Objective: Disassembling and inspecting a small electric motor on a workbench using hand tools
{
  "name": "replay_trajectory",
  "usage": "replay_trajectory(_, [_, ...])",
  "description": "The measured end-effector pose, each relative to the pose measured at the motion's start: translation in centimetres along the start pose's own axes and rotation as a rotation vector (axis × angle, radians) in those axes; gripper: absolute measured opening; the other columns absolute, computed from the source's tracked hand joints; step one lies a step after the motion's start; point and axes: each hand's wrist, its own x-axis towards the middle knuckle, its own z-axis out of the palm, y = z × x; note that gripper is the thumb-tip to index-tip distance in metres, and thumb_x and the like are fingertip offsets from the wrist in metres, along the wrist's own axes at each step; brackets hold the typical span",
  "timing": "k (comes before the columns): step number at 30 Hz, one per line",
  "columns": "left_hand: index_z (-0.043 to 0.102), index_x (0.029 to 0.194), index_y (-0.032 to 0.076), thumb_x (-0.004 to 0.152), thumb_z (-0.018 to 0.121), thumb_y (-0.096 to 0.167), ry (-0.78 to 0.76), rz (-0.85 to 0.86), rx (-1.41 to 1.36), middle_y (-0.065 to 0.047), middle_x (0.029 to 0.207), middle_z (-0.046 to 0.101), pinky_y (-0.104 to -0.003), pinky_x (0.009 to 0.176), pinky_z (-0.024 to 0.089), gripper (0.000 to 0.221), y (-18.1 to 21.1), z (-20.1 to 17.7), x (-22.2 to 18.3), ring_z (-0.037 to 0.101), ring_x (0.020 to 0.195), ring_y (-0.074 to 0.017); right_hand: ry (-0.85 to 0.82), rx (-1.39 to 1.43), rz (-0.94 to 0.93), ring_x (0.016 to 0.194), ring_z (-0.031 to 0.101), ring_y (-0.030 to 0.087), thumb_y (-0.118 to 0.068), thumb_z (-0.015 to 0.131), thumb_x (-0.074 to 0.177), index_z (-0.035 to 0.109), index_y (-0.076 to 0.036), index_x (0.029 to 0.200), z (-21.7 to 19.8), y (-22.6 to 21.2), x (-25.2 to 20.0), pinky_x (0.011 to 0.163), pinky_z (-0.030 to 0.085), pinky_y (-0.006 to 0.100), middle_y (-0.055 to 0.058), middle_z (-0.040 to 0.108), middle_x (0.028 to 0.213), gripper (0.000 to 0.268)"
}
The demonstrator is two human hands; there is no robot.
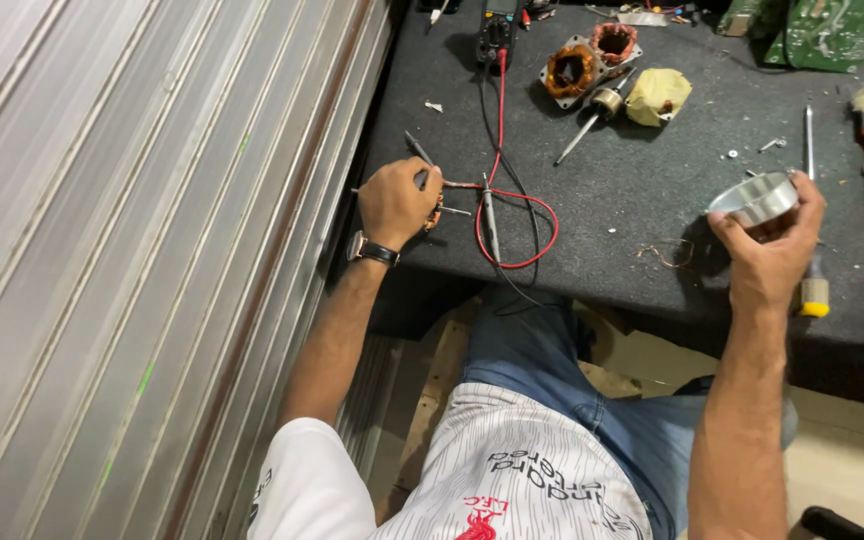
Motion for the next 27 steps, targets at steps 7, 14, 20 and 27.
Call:
replay_trajectory(7, [0.064, 0.055, 0.018, 0.083, 0.059, 0.035, -0.037, 0.067, 0.042, 0.001, 0.052, 0.061, -0.041, 0.043, 0.037, 0.033, -0.4, 1.5, 3.0, 0.056, 0.048, -0.0228, 0.006, -0.056, 0.02, 0.113, 0.055, 0.024, -0.004, 0.083, 0.088, 0.044, -0.007, 0.147, 0.4, -1.2, -0.1, 0.097, 0.049, 0.034, 0.016, 0.053, 0.131, 0.071])
replay_trajectory(14, [0.052, 0.047, 0.018, 0.085, 0.058, 0.034, -0.23, 0.005, 0.074, 0.004, 0.044, 0.047, -0.038, 0.043, 0.035, 0.042, -1.0, 2.2, 6.3, 0.045, 0.043, -0.0178, 0.0, -0.135, 0.048, 0.111, 0.054, 0.025, -0.014, 0.083, 0.087, 0.044, -0.007, 0.146, 0.3, -1.7, 0.0, 0.089, 0.05, 0.034, 0.016, 0.052, 0.129, 0.072])
replay_trajectory(20, [0.055, 0.051, 0.025, 0.091, 0.059, 0.032, -0.078, -0.043, -0.084, 0.01, 0.045, 0.047, -0.028, 0.039, 0.025, 0.041, -2.1, 6.1, 8.7, 0.04, 0.042, -0.008, 0.003, -0.11, 0.072, 0.111, 0.055, 0.023, -0.01, 0.083, 0.085, 0.044, -0.008, 0.146, 0.4, -1.6, -0.2, 0.092, 0.05, 0.033, 0.014, 0.052, 0.129, 0.072])
replay_trajectory(27, [0.075, 0.077, 0.012, 0.089, 0.05, 0.041, 0.042, -0.042, -0.016, -0.02, 0.082, 0.072, -0.059, 0.055, 0.041, 0.04, -0.3, 6.5, 9.4, 0.065, 0.073, -0.0491, 0.029, -0.009, 0.057, 0.115, 0.056, 0.022, -0.001, 0.082, 0.082, 0.044, -0.005, 0.146, 0.3, 1.0, 0.2, 0.102, 0.048, 0.032, 0.016, 0.053, 0.132, 0.074])
